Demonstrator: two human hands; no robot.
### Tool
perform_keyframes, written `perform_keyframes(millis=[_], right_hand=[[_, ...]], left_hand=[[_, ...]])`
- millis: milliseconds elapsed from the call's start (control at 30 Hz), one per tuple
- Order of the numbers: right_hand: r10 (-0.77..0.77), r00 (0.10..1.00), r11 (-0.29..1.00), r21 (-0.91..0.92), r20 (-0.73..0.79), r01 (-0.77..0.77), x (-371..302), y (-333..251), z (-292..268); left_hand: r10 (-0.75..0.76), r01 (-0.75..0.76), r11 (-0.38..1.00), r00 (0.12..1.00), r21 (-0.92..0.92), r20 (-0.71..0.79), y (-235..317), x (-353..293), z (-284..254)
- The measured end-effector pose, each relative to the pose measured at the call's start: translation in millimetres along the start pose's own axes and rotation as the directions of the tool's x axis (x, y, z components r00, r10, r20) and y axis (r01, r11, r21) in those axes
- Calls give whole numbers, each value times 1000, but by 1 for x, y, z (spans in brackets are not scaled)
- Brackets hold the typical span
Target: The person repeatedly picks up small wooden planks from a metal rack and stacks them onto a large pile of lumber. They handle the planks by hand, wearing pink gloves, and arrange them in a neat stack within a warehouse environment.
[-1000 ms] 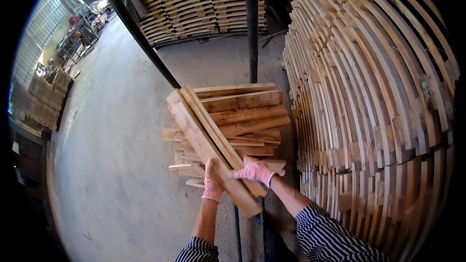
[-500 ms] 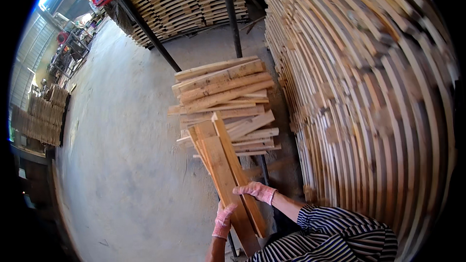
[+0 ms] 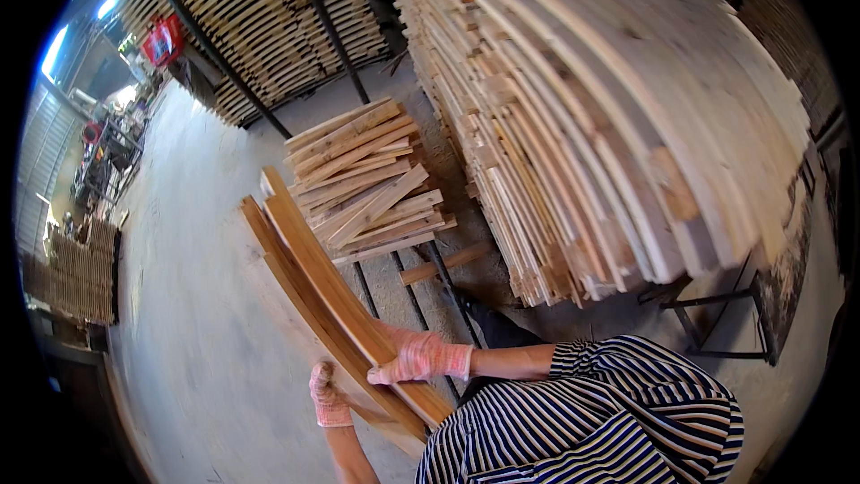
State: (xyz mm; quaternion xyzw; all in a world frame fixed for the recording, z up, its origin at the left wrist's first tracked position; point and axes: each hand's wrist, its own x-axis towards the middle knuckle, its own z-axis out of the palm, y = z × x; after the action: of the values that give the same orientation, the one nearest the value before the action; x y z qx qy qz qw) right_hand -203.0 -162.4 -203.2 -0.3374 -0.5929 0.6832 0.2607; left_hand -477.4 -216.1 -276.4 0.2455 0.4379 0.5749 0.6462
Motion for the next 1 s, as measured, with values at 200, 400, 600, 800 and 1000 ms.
perform_keyframes(millis=[200,400,600,800,1000], right_hand=[[-271,916,961,-127,-297,244,-73,-60,12],[-314,838,916,90,-446,391,-162,-154,3],[-492,736,773,156,-465,615,-275,-227,-90],[-322,820,938,-42,-473,344,-477,-319,-245],[-404,776,915,-225,-484,336,-568,-343,-421]], left_hand=[[112,-134,975,986,179,125,67,-32,97],[25,-82,876,992,475,126,156,-55,194],[-44,-306,826,803,474,594,160,-157,486],[-118,-273,901,597,339,794,103,-165,696],[-15,-210,961,615,182,789,18,-142,819]])
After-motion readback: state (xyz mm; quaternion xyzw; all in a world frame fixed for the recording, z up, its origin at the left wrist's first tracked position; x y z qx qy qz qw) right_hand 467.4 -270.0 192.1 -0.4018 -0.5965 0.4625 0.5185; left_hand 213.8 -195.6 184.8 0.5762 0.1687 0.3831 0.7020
